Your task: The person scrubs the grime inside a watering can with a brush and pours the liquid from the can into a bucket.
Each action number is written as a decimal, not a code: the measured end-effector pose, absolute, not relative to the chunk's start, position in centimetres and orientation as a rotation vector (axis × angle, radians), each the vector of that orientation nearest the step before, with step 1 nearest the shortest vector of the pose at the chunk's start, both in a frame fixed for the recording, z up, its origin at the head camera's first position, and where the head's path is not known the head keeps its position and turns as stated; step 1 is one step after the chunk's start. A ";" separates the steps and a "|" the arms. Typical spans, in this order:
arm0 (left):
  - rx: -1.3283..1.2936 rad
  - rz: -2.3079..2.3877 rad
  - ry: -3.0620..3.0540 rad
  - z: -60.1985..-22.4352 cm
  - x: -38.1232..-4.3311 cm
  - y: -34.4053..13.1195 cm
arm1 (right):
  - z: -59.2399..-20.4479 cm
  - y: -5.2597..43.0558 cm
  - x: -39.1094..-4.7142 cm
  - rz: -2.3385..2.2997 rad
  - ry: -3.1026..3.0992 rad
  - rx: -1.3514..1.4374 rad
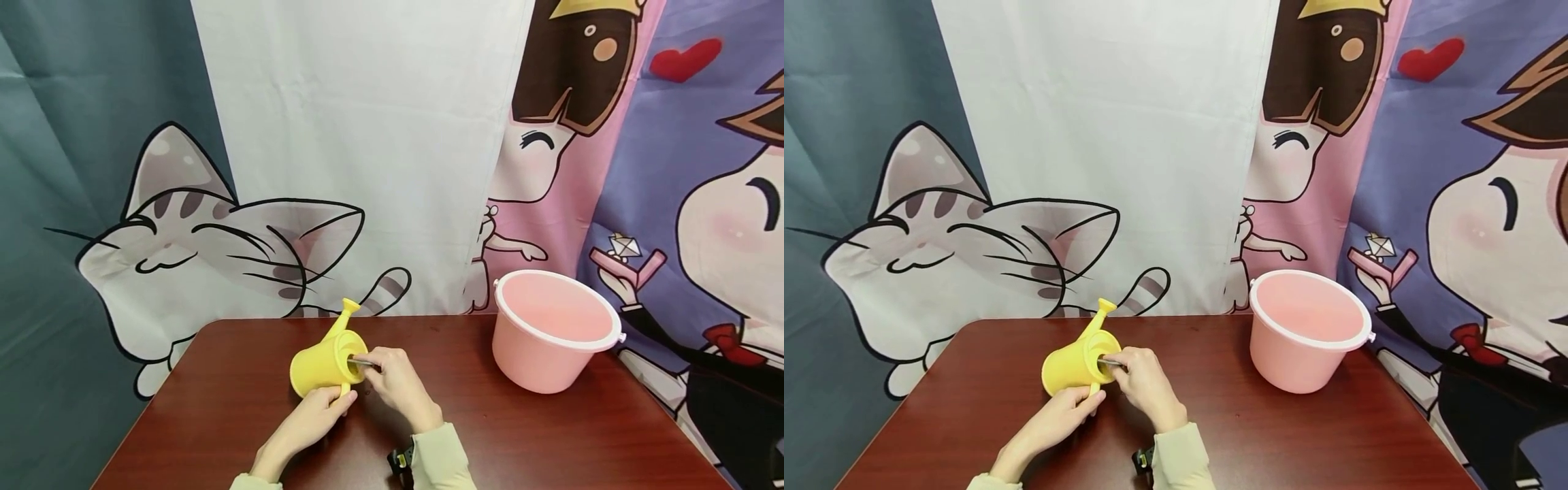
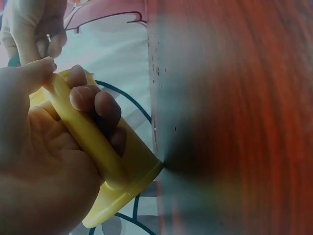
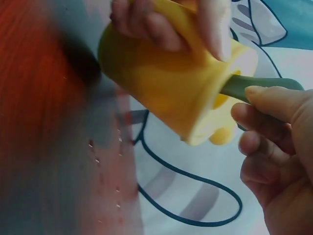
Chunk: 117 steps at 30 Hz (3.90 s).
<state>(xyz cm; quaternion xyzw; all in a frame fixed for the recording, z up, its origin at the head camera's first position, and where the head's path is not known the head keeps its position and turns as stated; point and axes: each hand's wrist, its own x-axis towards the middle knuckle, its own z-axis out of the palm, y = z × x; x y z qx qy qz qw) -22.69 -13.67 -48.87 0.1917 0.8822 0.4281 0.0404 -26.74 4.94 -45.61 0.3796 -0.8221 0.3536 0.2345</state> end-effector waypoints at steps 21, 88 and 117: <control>0.563 1.307 2.689 -48.8 -22.6 -13.8 | -42.7 6.4 -25.5 1.026 -2.438 0.917; 0.623 1.290 2.749 -49.4 -22.7 -13.4 | -45.2 4.2 -25.8 0.913 -2.491 0.772; 0.582 1.286 2.708 -48.7 -22.8 -14.1 | -41.7 5.8 -24.6 0.861 -2.524 0.792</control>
